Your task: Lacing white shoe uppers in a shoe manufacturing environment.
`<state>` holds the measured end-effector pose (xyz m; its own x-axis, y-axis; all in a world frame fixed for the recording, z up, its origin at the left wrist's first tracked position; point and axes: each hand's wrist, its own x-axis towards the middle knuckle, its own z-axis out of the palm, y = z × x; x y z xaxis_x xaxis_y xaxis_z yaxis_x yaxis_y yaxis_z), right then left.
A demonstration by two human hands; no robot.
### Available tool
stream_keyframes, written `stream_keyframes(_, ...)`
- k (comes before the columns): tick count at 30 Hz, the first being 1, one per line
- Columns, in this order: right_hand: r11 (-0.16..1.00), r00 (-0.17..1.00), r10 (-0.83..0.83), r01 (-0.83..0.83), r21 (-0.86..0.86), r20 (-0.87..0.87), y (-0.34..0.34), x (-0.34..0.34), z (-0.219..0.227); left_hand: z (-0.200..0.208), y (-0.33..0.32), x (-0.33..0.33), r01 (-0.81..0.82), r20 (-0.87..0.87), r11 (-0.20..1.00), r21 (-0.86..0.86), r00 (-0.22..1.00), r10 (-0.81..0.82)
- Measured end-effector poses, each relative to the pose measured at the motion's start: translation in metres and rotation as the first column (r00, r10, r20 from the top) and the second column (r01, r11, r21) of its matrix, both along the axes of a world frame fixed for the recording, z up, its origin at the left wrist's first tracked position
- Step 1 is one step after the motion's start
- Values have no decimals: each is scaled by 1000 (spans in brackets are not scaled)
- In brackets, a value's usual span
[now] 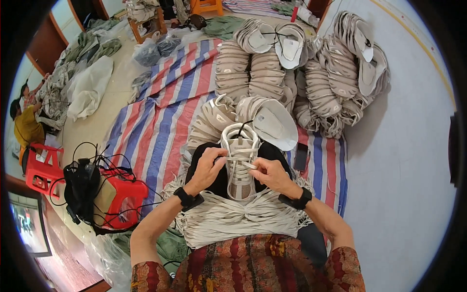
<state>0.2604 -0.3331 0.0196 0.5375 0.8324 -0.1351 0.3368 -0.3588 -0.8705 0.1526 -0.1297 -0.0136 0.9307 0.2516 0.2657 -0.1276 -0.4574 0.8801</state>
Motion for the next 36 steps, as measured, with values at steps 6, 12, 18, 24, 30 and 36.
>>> stream_keyframes(6, 984, 872, 20, -103, 145, 489, -25, 2, -15, 0, -10, 9, -26, -116, 987, 161, 992, 46)
stream_keyframes(12, 975, 880, 12, -116, 190, 474, -18, -3, -17, 7, 11, -4, 37, -43, 936, 350, 999, -23)
stream_keyframes(18, 964, 852, -95, -51, 263, 515, -16, 3, -20, 4, 65, -24, -236, 101, 829, 507, 972, 214)
stream_keyframes(24, 956, 918, -203, 110, 272, 341, -14, 10, -29, -2, 43, -23, -93, -24, 884, 459, 993, 117)
stream_keyframes(30, 983, 983, -152, 139, 116, 106, -9, 22, -24, -2, 27, -10, 33, -42, 899, 436, 999, -16)
stream_keyframes(36, 989, 985, -142, 144, -13, 99, -5, 26, -11, 6, 16, -2, -13, 57, 955, 297, 998, -4)
